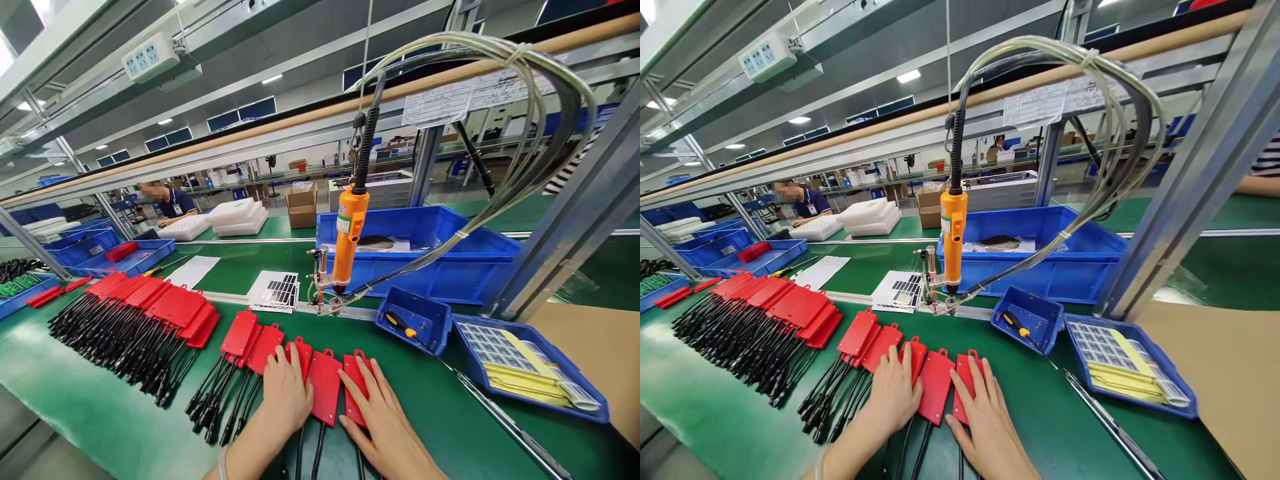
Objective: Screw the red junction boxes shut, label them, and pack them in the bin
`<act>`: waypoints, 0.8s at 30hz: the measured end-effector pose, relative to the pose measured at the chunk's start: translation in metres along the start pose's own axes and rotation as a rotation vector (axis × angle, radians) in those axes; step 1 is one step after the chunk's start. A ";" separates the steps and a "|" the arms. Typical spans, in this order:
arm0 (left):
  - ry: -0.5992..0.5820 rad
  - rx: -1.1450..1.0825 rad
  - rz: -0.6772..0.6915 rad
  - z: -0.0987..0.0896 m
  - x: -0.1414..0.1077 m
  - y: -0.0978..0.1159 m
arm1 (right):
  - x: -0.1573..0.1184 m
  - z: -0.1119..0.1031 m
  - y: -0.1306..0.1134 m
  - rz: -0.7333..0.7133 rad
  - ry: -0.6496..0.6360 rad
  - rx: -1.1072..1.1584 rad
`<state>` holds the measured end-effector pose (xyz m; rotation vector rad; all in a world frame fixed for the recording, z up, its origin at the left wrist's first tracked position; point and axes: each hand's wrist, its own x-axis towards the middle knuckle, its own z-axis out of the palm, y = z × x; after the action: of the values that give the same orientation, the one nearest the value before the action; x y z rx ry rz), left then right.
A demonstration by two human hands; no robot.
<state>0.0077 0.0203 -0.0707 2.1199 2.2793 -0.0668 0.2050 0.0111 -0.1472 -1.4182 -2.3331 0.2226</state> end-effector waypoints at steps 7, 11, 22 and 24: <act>0.005 -0.054 0.088 0.016 -0.002 -0.013 | -0.002 0.006 0.007 -0.081 0.040 -0.003; 0.128 -0.027 0.111 -0.001 0.001 -0.059 | -0.002 0.006 0.009 -0.102 0.061 0.009; 0.216 0.347 0.207 0.056 0.003 -0.089 | -0.002 0.005 0.011 -0.127 0.096 -0.014; 0.239 0.410 0.244 0.068 0.004 -0.088 | -0.001 0.006 0.011 -0.138 0.111 -0.028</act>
<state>-0.0813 0.0143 -0.1381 2.7322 2.2624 -0.3161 0.2125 0.0157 -0.1564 -1.2426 -2.3390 0.0696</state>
